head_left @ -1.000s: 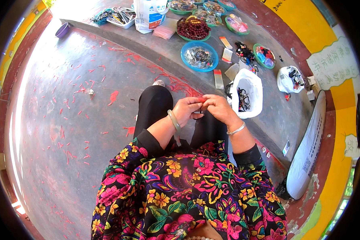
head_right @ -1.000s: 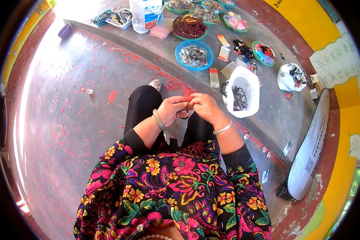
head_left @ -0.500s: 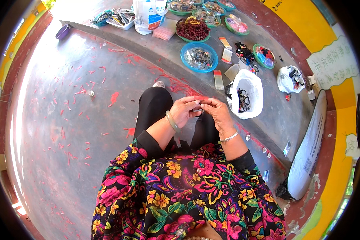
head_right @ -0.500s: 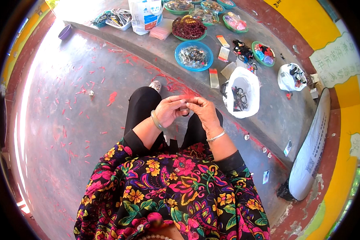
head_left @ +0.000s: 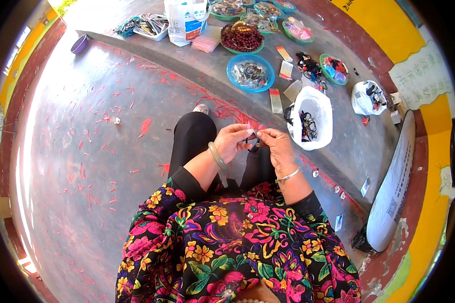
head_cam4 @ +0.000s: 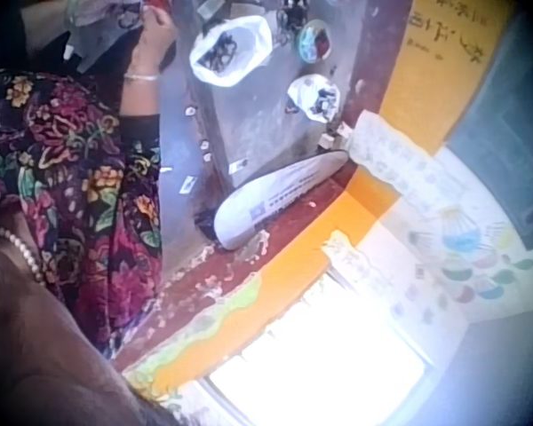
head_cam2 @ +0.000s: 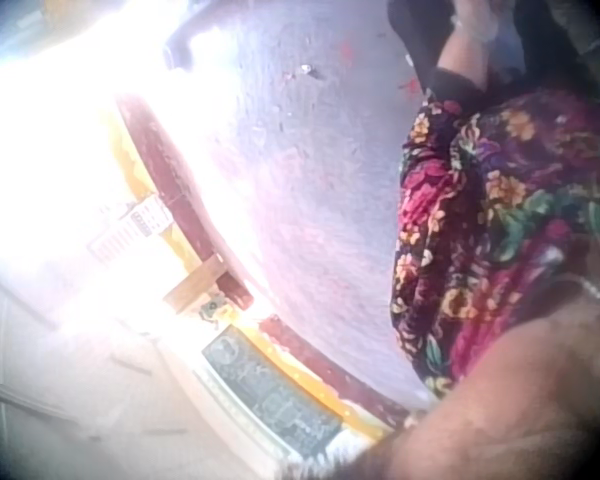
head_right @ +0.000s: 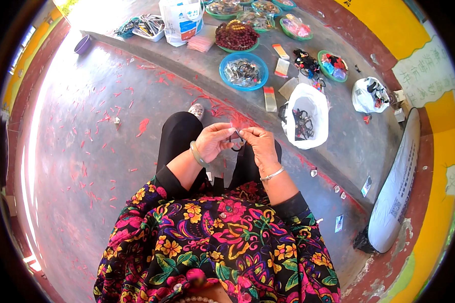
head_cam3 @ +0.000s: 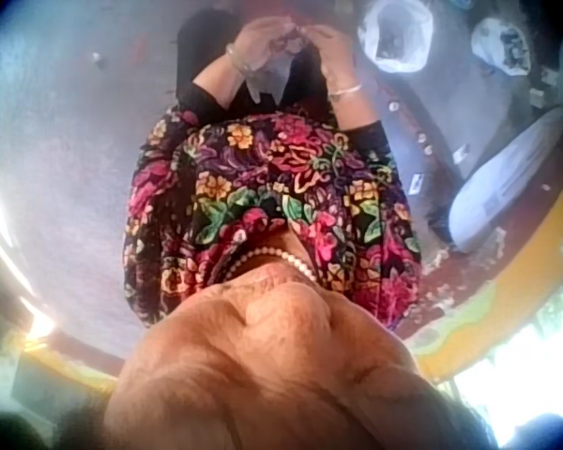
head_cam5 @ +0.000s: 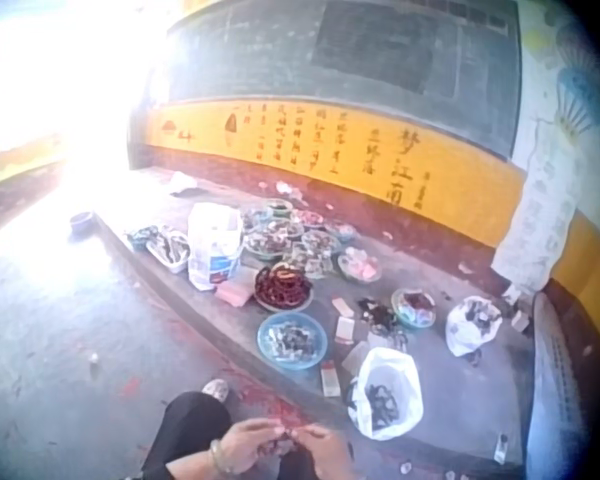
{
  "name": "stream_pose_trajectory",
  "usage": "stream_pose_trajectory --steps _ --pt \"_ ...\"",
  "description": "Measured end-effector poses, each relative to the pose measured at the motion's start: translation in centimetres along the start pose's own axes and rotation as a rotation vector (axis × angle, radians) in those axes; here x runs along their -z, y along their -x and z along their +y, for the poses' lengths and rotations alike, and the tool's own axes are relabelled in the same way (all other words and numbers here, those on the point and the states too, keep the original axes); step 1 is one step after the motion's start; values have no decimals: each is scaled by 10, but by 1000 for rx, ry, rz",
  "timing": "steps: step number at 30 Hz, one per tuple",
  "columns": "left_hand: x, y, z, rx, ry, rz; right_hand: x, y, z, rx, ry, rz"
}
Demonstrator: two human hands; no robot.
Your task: The person sits on the floor and repeatedly picks up small beads from a blue bowl, places them into small clear plastic bags, and seals the bags. The person also handles a small white box and places items into a white bag.
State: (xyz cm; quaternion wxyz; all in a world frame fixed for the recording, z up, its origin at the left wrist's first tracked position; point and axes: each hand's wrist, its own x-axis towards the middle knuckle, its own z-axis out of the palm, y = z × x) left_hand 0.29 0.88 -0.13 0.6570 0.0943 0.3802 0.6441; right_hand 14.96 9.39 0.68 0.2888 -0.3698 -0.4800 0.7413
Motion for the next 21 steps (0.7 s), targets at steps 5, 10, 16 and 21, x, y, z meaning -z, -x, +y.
stream_pose_trajectory --steps 5,10,16,21 --pt "-3 -2 -1 7 -26 16 -4 1 6 66 66 -32" --pt "3 -5 -6 -42 61 0 -5 0 7 123 121 -16" --pt "1 -5 -5 -83 93 13 -5 4 6 73 6 -9" --pt "3 -5 -5 -80 94 -9 -9 7 -1 95 -37 -5"
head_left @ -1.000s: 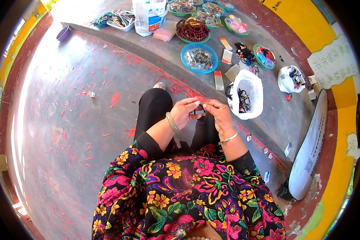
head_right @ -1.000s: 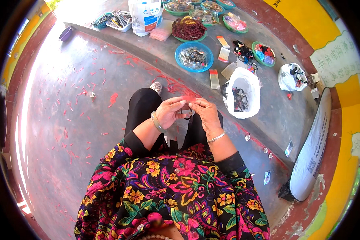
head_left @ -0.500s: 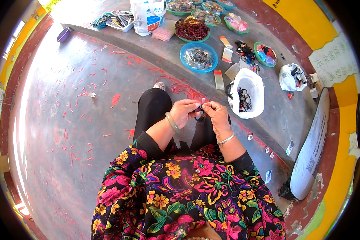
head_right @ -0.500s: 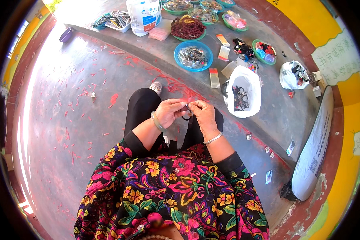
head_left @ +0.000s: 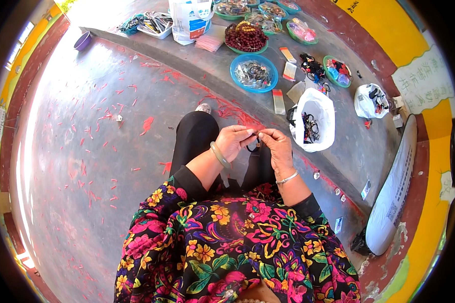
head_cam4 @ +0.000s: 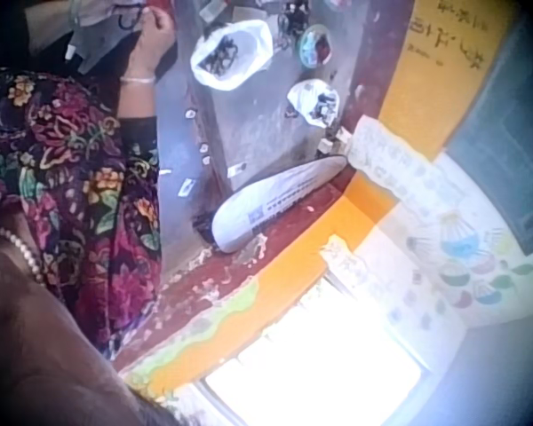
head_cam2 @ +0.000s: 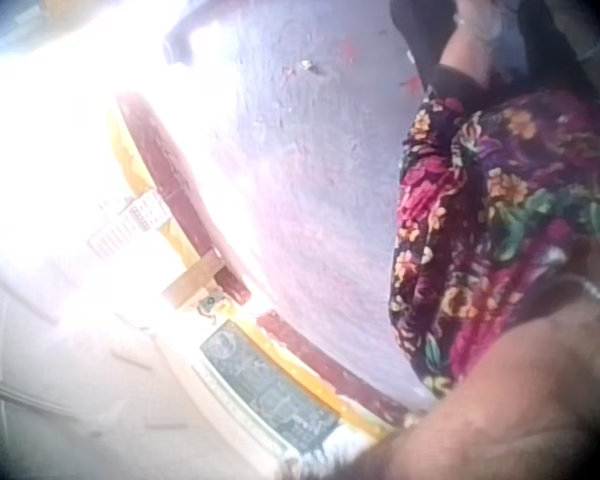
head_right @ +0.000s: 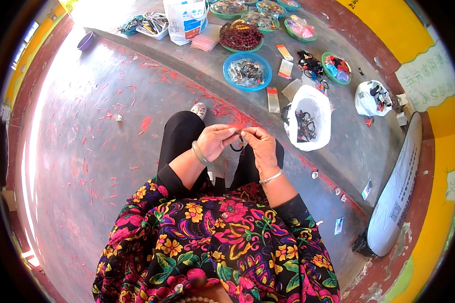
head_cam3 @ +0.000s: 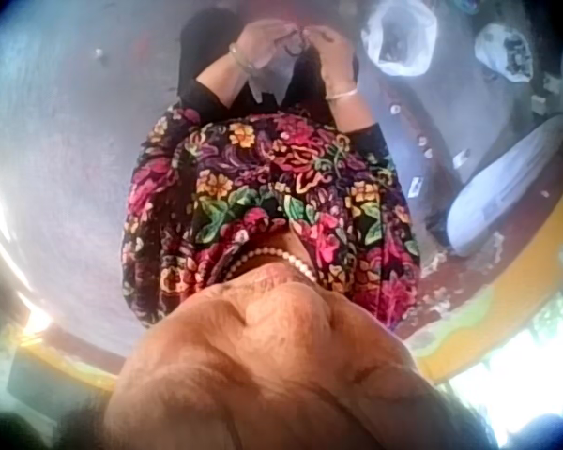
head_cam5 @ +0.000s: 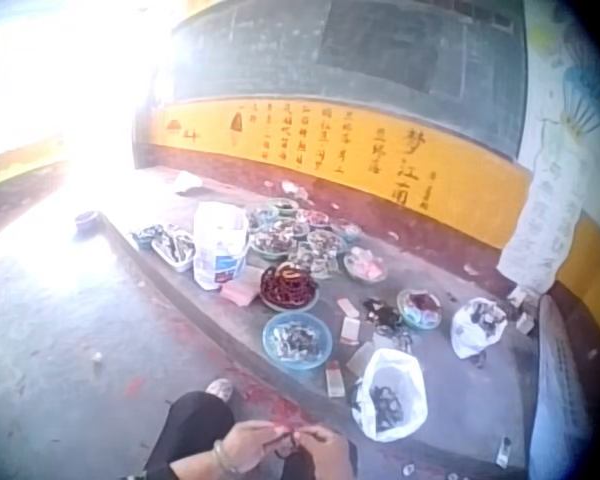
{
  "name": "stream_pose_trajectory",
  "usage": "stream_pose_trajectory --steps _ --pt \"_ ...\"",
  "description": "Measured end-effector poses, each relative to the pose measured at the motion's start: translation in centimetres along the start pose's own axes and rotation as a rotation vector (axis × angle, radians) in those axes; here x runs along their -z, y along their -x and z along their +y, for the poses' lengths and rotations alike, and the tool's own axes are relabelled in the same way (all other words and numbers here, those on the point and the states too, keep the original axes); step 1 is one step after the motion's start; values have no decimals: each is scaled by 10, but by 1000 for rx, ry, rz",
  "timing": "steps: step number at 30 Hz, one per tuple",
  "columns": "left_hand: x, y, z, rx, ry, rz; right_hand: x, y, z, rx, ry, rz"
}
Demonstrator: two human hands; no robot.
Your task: The person sits on the floor and repeatedly picks up small beads from a blue bowl, places them into small clear plastic bags, and seals the bags. The person also handles a small white box and places items into a white bag.
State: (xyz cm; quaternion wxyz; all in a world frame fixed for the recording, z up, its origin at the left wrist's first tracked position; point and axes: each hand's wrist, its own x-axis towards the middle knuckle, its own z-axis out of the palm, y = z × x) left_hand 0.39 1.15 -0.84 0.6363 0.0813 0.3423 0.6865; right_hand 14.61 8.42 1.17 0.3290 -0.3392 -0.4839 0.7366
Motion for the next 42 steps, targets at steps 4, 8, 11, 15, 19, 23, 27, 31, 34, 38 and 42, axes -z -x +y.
stream_pose_trajectory --steps 4,8,11,15,19,23,27,31,34,38,42 --pt "-2 1 1 6 -6 -30 -2 1 -5 13 3 15" --pt "-2 2 1 17 -9 -35 15 -6 14 -11 -16 51" --pt "-2 1 3 58 -13 -43 15 -7 17 -58 -72 65" --pt "0 1 1 59 14 -68 16 -8 20 -85 -101 82" --pt "1 0 -1 49 34 -81 19 -9 22 -64 -92 56" --pt "5 -2 -4 37 54 -93 24 -10 25 -45 -31 32" --pt "3 -1 -4 15 39 -63 23 -10 23 -16 117 60" --pt "6 -5 -8 -9 -35 8 13 -9 5 427 663 119" --pt "6 -5 -10 -10 -70 7 -5 1 -13 624 879 68" --pt "13 -10 -15 13 -202 -9 -16 3 -11 791 1038 26" --pt "12 -9 -17 19 -245 -41 -15 -1 -4 839 1138 7"
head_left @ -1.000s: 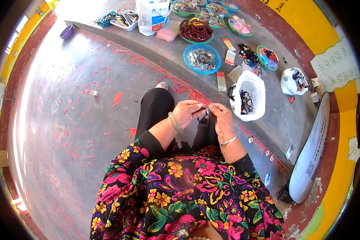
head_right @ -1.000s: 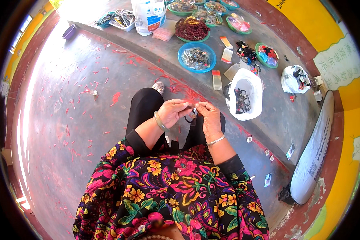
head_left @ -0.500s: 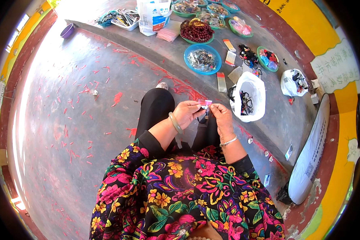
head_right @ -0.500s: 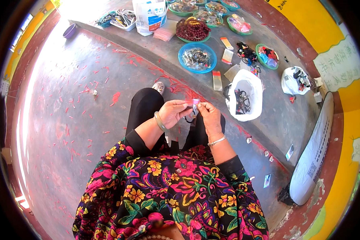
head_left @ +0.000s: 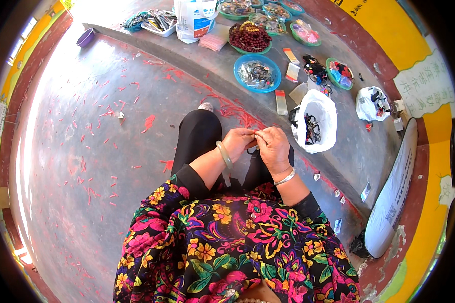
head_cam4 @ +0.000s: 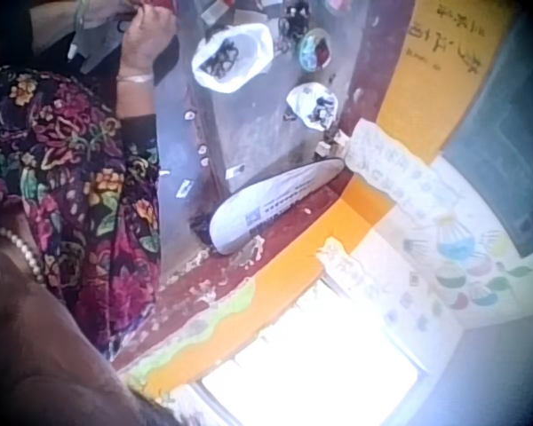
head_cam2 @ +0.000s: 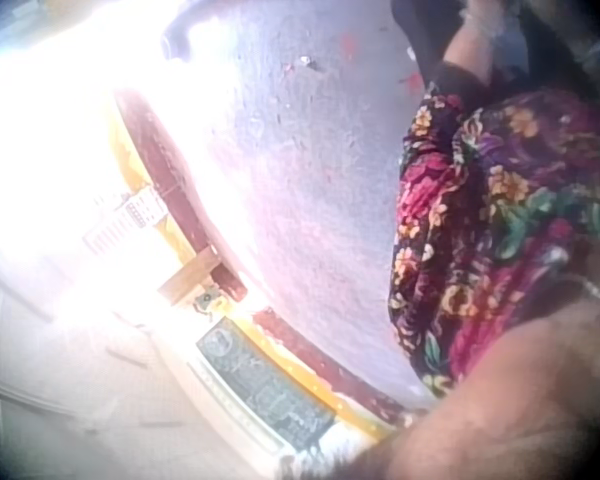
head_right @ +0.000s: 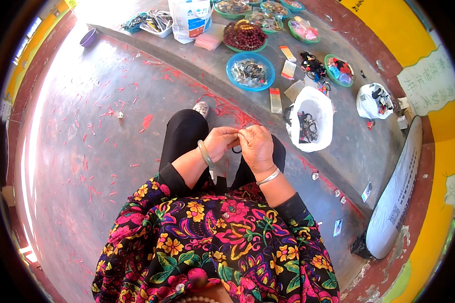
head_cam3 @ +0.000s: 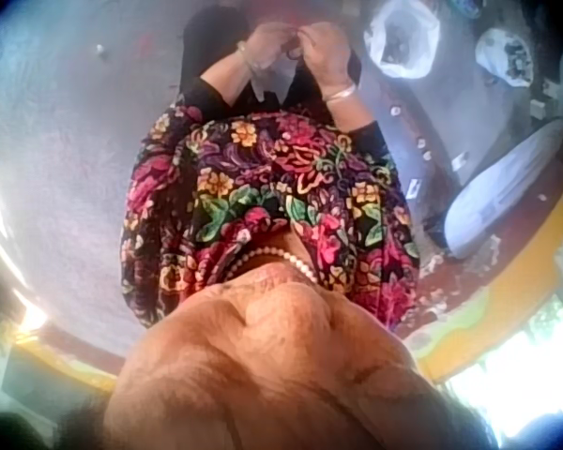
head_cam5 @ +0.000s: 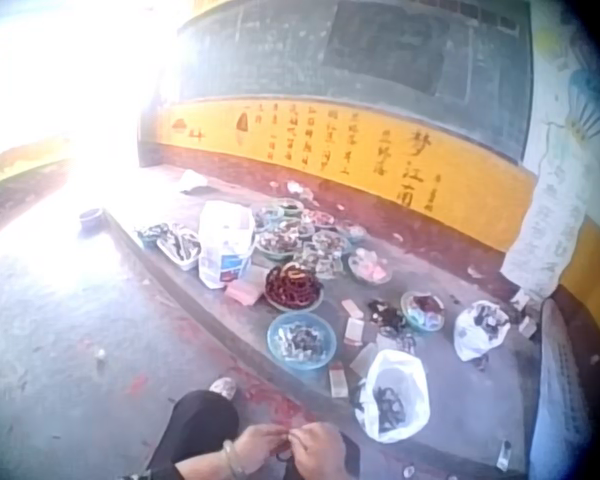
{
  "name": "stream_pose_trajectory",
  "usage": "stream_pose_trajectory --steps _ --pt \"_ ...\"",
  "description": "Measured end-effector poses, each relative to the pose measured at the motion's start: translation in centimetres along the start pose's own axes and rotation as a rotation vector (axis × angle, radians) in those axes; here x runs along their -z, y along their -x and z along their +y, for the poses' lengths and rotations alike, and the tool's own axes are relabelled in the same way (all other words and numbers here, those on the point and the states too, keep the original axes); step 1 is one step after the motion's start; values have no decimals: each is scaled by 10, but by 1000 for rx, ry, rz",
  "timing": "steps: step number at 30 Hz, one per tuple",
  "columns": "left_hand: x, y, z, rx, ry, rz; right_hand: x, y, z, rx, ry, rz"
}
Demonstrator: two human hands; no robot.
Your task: The person sits on the floor and repeatedly picks up small beads from a blue bowl, places them into small clear plastic bags, and seals the bags. The person also handles a small white box and places items into a white bag.
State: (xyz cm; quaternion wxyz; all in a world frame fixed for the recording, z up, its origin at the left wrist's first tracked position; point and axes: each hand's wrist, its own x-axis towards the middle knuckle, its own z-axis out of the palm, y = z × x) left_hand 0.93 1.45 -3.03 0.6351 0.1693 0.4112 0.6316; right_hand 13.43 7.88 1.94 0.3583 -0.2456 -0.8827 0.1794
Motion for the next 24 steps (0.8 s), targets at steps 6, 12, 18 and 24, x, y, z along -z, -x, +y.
stream_pose_trajectory --steps 6,12,18,24 --pt "1 -1 -4 9 -102 -27 4 -1 -4 48 118 -16" --pt "2 -1 -7 8 -153 -57 3 1 -1 62 125 -52" --pt "-1 2 -2 -34 -547 -40 5 2 -1 78 191 -148" --pt "-6 6 -1 -148 -729 -16 4 4 -2 69 254 -171"
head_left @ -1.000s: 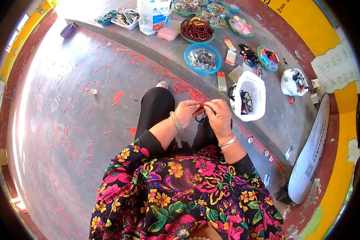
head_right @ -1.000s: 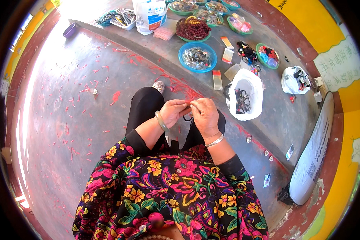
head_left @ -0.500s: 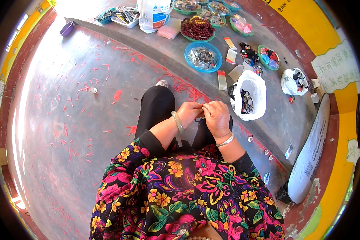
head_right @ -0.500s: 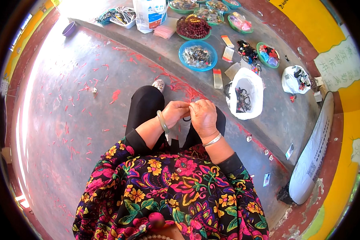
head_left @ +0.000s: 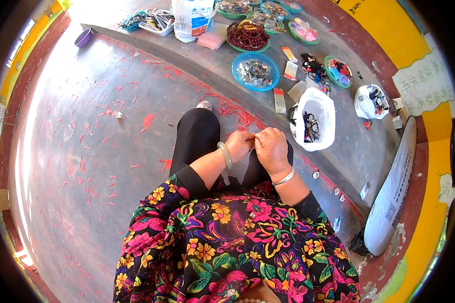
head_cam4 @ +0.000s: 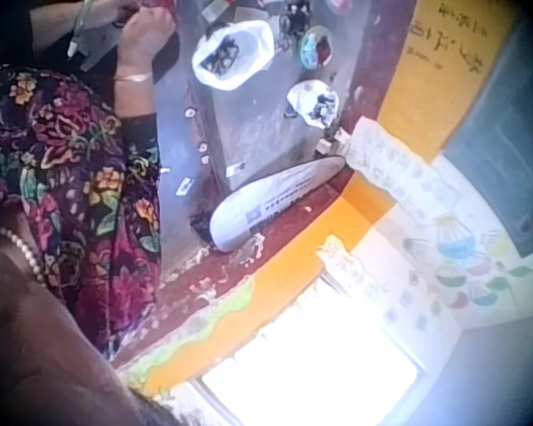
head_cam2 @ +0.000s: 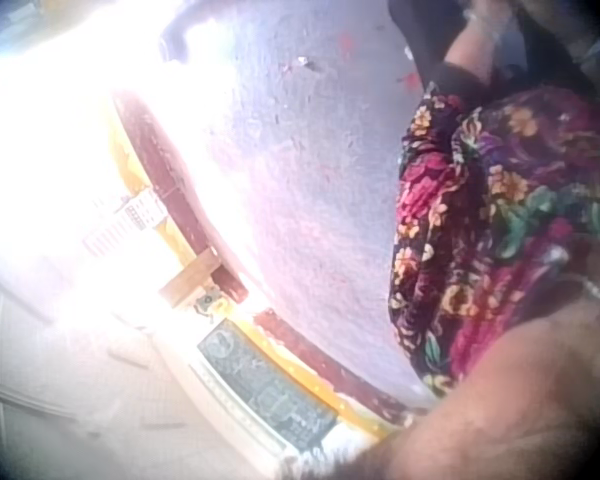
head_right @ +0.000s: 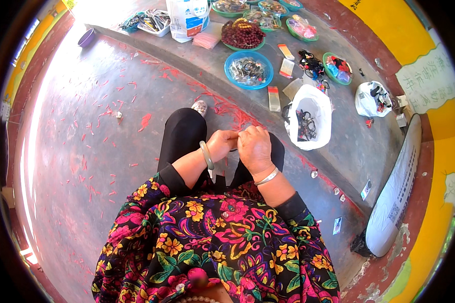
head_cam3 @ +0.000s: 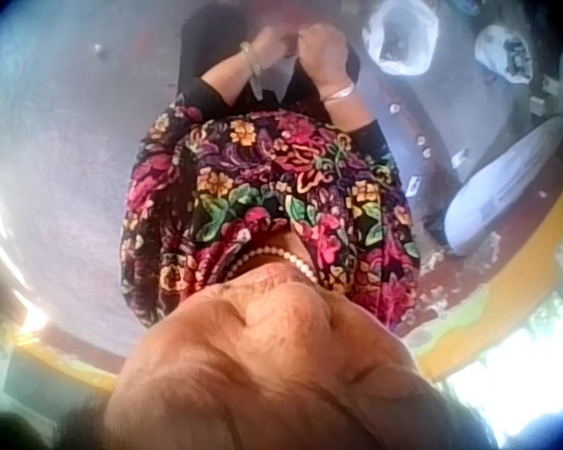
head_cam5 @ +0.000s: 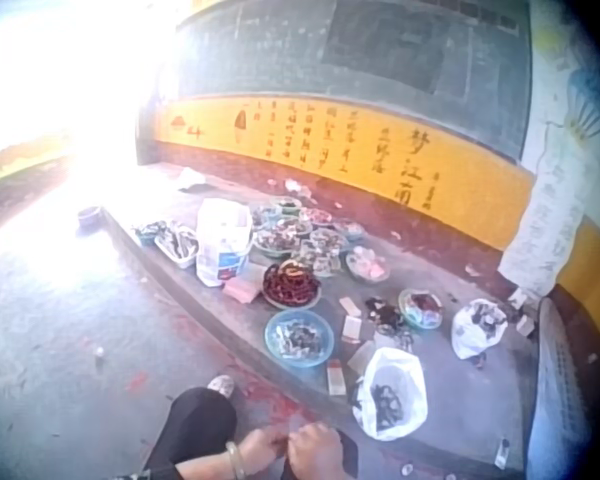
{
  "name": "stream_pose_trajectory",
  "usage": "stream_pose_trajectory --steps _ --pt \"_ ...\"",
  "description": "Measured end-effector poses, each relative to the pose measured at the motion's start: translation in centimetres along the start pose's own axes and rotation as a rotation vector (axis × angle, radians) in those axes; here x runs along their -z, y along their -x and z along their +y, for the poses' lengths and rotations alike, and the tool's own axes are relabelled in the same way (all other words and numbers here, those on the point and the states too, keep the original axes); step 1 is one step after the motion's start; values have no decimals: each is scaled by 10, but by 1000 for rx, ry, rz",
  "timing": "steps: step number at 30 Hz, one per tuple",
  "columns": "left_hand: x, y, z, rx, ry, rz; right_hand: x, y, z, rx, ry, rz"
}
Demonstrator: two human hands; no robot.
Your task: The person sits on the floor and repeatedly picks up small beads from a blue bowl, places them into small clear plastic bags, and seals the bags. The person also handles a small white box and places items into a white bag.
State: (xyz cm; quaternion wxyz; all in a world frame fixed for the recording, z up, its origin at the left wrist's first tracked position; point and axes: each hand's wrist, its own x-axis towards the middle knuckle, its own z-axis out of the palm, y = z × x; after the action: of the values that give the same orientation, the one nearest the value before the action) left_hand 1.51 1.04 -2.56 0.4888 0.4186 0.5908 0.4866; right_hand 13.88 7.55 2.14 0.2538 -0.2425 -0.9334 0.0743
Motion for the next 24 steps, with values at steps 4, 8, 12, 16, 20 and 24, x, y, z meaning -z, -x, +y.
stream_pose_trajectory --steps 4,8,12,16,20,24 --pt "-1 -1 -9 -68 -115 41 -1 0 -1 -15 6 6" --pt "-1 -1 -7 -97 -169 63 -2 1 0 -25 -35 5" --pt "-2 1 -4 -149 -295 85 1 1 -1 -21 -15 -29" --pt "-4 -2 -10 -242 -306 106 1 1 -2 -28 5 -50" --pt "-2 -4 -18 -257 -308 89 0 1 -2 -27 -11 -28" --pt "-3 -2 -15 -166 -156 66 -1 1 3 -34 -63 -17"
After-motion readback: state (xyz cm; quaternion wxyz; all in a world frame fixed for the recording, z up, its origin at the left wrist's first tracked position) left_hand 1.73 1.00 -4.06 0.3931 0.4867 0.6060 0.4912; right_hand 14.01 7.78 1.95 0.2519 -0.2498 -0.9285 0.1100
